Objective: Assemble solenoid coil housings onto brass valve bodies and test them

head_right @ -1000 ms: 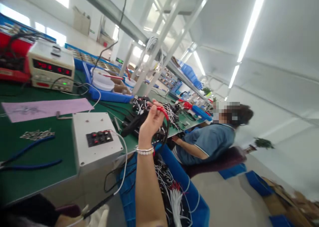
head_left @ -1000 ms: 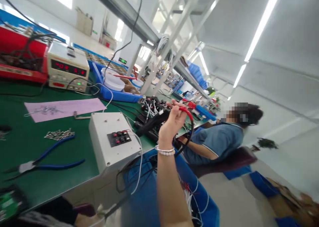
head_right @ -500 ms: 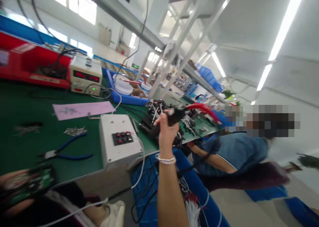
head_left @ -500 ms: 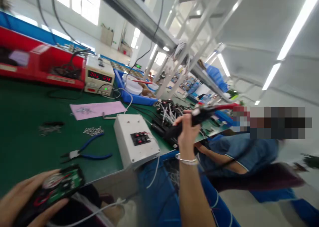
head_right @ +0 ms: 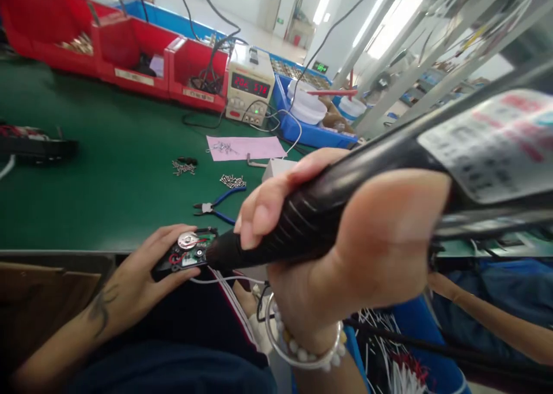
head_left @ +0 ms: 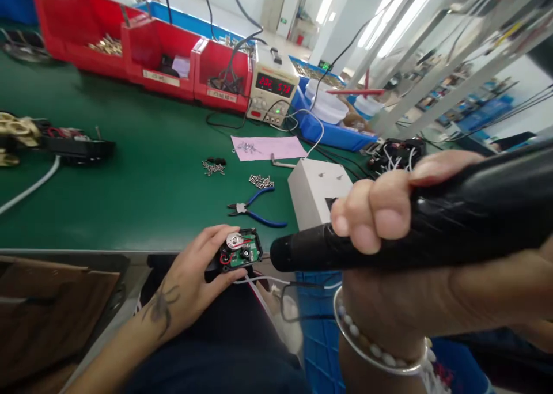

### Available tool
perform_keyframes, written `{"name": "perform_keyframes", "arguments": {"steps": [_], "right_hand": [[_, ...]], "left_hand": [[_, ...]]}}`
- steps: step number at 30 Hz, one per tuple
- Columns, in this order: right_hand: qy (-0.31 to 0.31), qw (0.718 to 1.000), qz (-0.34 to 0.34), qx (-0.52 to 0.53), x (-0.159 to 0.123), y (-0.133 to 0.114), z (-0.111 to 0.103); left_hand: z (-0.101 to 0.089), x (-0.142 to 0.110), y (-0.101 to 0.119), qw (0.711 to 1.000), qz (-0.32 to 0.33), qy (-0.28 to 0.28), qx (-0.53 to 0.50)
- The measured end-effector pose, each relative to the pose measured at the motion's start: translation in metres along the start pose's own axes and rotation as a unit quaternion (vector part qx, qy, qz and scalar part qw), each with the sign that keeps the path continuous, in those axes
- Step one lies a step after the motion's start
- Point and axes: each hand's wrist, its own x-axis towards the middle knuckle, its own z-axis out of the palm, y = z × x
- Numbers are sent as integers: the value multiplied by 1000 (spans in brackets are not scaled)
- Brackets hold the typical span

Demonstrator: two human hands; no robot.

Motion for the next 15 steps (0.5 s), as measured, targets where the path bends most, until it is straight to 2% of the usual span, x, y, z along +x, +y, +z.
{"name": "perform_keyframes", "arguments": {"steps": [2,4,9,13,15], "right_hand": [[-31,996,-38,69,4,9,8],[-44,995,-17,89,8,17,12],[-50,998,1,44,11,28,19],[-57,997,37,41,12,24,25],[-48,998,48,7,11,20,28]], "left_hand": [[-2,1,1,1000,4,-7,5],[-3,2,3,1000,10,-15,14],[-3,2,2,1000,17,3,6],[-1,2,0,1000,22,7,4],[0,3,0,1000,26,6,4]]}}
